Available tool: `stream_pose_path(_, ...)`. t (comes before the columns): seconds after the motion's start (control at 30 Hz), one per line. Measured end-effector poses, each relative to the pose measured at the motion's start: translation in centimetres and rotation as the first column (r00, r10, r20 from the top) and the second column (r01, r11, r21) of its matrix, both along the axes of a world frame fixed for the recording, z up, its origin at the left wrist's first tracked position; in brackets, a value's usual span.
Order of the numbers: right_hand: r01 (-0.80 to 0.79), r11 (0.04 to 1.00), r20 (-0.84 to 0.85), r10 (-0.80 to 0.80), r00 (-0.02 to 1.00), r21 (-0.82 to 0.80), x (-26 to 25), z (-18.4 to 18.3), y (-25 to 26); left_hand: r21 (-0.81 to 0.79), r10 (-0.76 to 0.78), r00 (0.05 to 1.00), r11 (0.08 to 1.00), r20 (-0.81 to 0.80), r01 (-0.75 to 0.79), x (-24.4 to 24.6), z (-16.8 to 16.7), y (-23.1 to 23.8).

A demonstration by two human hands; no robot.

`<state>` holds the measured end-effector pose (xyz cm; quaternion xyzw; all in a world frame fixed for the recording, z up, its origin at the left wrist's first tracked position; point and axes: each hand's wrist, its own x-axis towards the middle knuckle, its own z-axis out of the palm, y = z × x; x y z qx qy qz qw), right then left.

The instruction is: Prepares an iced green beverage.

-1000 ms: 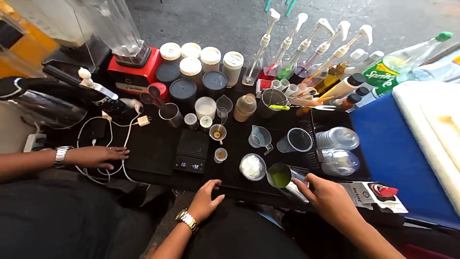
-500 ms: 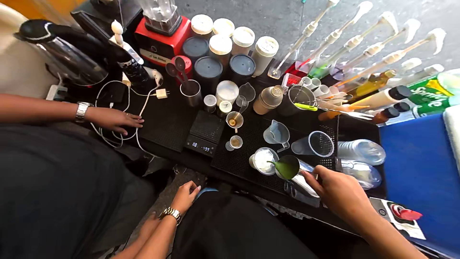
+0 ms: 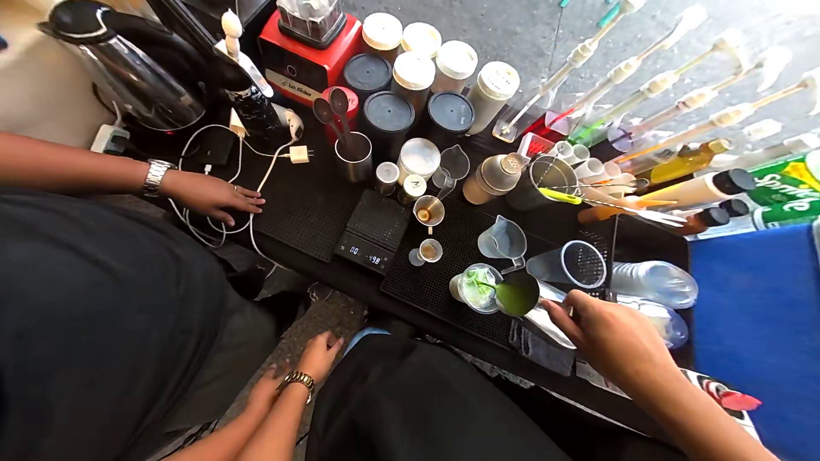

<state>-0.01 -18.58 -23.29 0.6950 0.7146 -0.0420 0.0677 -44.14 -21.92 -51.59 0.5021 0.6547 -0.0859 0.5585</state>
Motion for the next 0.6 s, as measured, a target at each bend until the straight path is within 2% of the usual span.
stream_pose_path(0.6,-0.091,0.995,0.009,0.091,0.996,-0.027,-1.2,0.2,-1.4,-0.06,0.008,1.0,0.998,-0.027,-0.009,-0.3,-0.8,-1.4)
